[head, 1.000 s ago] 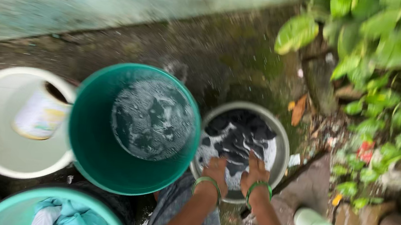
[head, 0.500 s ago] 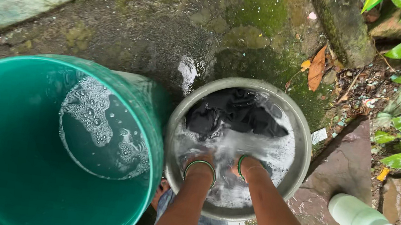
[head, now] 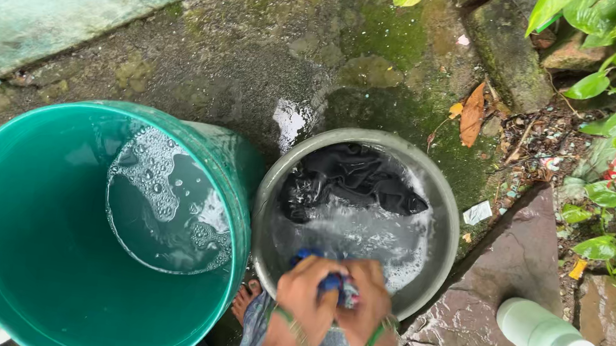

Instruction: The person washes various clothes by hand in buckets, rubbing and wringing a blue garment, a white garment, and a dark blue garment in soapy water and clean water.

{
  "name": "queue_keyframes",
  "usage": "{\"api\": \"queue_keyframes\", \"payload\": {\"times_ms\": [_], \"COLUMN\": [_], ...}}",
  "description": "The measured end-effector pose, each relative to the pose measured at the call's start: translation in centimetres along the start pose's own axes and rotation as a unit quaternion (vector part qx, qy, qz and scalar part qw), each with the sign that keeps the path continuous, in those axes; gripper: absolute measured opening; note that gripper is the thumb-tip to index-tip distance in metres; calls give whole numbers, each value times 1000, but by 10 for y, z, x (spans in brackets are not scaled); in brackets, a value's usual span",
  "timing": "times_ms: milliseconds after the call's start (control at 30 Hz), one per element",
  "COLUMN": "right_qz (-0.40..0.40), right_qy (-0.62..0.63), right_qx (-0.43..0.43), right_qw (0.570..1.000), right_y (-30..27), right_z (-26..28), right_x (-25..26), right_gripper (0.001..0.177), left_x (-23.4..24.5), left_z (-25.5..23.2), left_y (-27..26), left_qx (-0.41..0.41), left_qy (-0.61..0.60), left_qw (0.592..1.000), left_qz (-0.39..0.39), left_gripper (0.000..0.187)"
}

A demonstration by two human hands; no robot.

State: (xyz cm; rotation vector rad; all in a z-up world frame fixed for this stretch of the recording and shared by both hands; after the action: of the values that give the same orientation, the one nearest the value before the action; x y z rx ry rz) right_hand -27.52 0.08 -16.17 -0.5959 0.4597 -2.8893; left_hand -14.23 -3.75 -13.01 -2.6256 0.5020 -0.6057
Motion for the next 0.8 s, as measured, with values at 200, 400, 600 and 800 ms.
{"api": "queue_keyframes", "payload": {"times_ms": [200,400,600,800], "right_qz": [-287,-192,87,174], "right_qy": [-47,-265,-338,-204], "right_qx": [-57,-131,-272,-230], "right_qw": [955,936,897,935], "right_y": [-29,36,106,112], "right_z": [12,-56,-215,-358], "right_x": [6,-22,-72,-95], "right_gripper": [57,63,61,53], "left_x": [17,-9,-52,-72], "left_z": [-42,10,98,166], "left_y": [-10,66,134,168], "left_qx": [-122,126,218,188], "left_qy": [69,252,333,347], "left_qw": [984,958,895,889], "left_qz": [-112,51,202,233], "left_gripper": [38,75,80,65]}}
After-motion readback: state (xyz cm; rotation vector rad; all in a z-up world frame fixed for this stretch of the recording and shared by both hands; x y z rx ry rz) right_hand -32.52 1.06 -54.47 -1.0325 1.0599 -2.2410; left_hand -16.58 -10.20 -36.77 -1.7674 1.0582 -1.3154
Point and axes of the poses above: each hand's wrist, its own y-axis towards the middle knuckle, its own x-axis out of the back of the hand, z = x × y, the point moved 1 cm from there along y, towards the middle knuckle, and after that the axes turned 5 degrees about z, right-handed, at the moved point
